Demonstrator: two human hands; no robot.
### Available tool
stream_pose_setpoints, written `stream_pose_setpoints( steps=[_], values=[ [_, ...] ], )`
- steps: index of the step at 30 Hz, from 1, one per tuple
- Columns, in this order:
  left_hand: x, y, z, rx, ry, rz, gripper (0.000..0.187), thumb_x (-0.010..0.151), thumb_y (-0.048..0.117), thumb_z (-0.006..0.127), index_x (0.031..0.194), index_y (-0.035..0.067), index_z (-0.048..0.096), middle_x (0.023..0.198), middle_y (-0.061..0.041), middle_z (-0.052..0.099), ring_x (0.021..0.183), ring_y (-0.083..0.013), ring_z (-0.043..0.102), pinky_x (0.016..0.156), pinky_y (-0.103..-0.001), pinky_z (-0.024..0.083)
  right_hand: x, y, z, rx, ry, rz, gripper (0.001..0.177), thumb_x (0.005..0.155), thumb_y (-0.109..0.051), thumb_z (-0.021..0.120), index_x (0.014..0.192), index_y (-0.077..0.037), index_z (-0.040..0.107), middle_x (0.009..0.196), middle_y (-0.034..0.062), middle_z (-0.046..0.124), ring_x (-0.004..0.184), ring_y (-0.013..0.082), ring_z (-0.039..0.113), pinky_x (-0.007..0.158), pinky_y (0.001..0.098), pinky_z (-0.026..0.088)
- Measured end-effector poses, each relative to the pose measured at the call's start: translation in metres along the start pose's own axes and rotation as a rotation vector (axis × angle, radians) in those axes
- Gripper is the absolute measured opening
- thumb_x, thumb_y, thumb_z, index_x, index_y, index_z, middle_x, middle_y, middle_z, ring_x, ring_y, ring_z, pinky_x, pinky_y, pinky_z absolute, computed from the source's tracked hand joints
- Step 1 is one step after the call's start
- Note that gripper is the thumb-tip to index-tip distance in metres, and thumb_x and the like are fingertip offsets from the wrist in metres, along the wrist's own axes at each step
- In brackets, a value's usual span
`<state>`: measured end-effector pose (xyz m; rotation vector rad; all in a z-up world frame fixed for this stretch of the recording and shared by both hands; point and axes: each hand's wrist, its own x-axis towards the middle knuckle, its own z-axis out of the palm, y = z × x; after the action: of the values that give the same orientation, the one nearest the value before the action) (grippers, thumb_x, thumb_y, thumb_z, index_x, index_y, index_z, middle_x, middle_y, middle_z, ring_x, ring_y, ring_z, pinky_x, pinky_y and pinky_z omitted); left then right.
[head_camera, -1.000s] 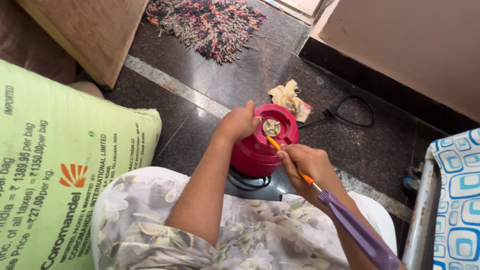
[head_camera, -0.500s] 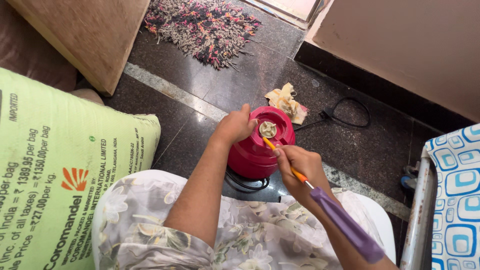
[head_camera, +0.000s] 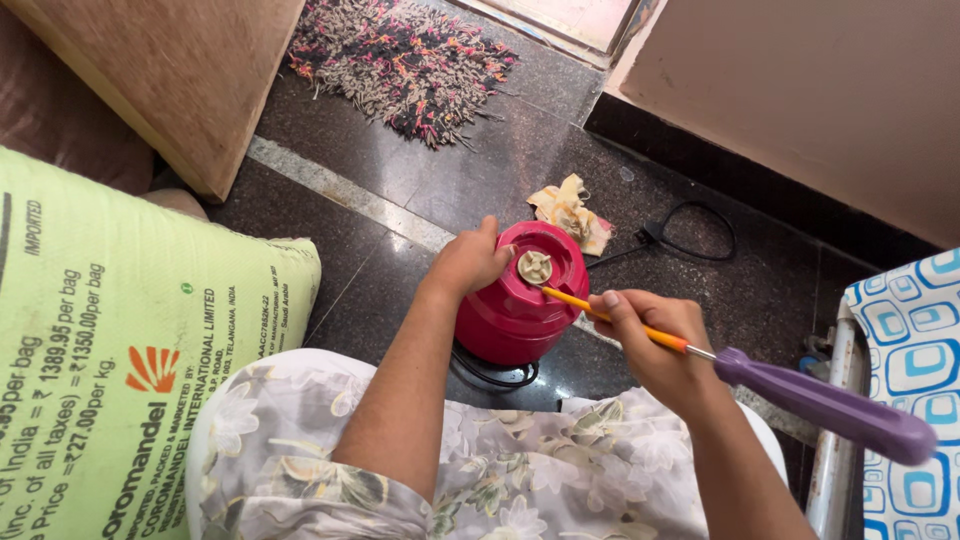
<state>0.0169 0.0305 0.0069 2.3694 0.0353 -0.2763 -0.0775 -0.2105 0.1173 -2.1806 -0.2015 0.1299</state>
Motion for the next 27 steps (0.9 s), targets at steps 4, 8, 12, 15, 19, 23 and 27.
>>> stream_pose_setpoints(
  steps=[4,8,12,15,19,23,27],
  values=[
    [0.003,-0.005,0.004,-0.024,0.014,0.017,0.043,0.094,0.038,0.064,0.119,0.005,0.051,0.110,-0.029,0.070,0.108,-0.0477,0.066,0.094,-0.055,0.051,-0.001,-0.019,0.006,-0.125,-0.040,-0.029,0.030,0.099,-0.025,0.061,0.104,-0.001,0.079,0.079,0.0108,0.081,0.070,0.0129,0.076,0.061,0.0280,0.060],
    [0.008,-0.009,0.010,0.009,0.039,0.029,0.043,0.094,0.037,0.064,0.119,0.005,0.050,0.107,-0.031,0.070,0.105,-0.0498,0.066,0.093,-0.056,0.051,-0.006,-0.026,0.026,-0.226,-0.018,-0.027,0.029,0.100,-0.026,0.061,0.100,-0.004,0.081,0.064,0.0110,0.073,0.053,0.0145,0.061,0.049,0.0332,0.047],
    [0.012,-0.013,0.016,0.007,0.040,0.036,0.043,0.094,0.037,0.065,0.119,0.005,0.050,0.106,-0.031,0.070,0.104,-0.0504,0.066,0.093,-0.057,0.051,-0.019,-0.031,0.037,-0.117,0.080,-0.253,0.029,0.101,-0.024,0.060,0.102,0.001,0.075,0.068,0.0096,0.069,0.054,0.0107,0.061,0.050,0.0312,0.048],
    [0.014,-0.015,0.017,0.004,0.041,0.052,0.043,0.094,0.037,0.064,0.118,0.004,0.050,0.106,-0.031,0.070,0.104,-0.0503,0.066,0.092,-0.056,0.052,-0.015,-0.038,0.028,-0.179,0.019,-0.110,0.028,0.099,-0.024,0.060,0.099,-0.001,0.077,0.058,0.0129,0.065,0.047,0.0150,0.057,0.047,0.0350,0.044],
    [0.014,-0.014,0.016,0.015,0.040,0.053,0.044,0.094,0.037,0.064,0.119,0.003,0.050,0.106,-0.032,0.070,0.104,-0.0504,0.066,0.093,-0.056,0.052,-0.012,-0.045,0.030,-0.262,-0.012,-0.214,0.028,0.101,-0.021,0.060,0.088,0.000,0.073,0.061,0.0156,0.065,0.049,0.0185,0.060,0.050,0.0367,0.046],
    [0.012,-0.013,0.014,0.007,0.034,0.045,0.045,0.094,0.038,0.064,0.119,0.003,0.051,0.107,-0.032,0.069,0.105,-0.0503,0.066,0.092,-0.056,0.051,0.001,-0.043,0.042,-0.353,0.020,-0.431,0.033,0.103,-0.021,0.060,0.080,0.002,0.068,0.068,0.0172,0.067,0.056,0.0239,0.064,0.054,0.0369,0.049],
    [0.010,-0.011,0.013,0.002,0.025,0.054,0.045,0.095,0.039,0.063,0.120,0.003,0.050,0.107,-0.032,0.069,0.105,-0.0500,0.066,0.093,-0.056,0.051,0.021,-0.038,0.038,-0.254,-0.038,-0.091,0.031,0.104,-0.022,0.057,0.088,-0.002,0.076,0.066,0.0101,0.072,0.055,0.0175,0.069,0.052,0.0337,0.054]
  ],
)
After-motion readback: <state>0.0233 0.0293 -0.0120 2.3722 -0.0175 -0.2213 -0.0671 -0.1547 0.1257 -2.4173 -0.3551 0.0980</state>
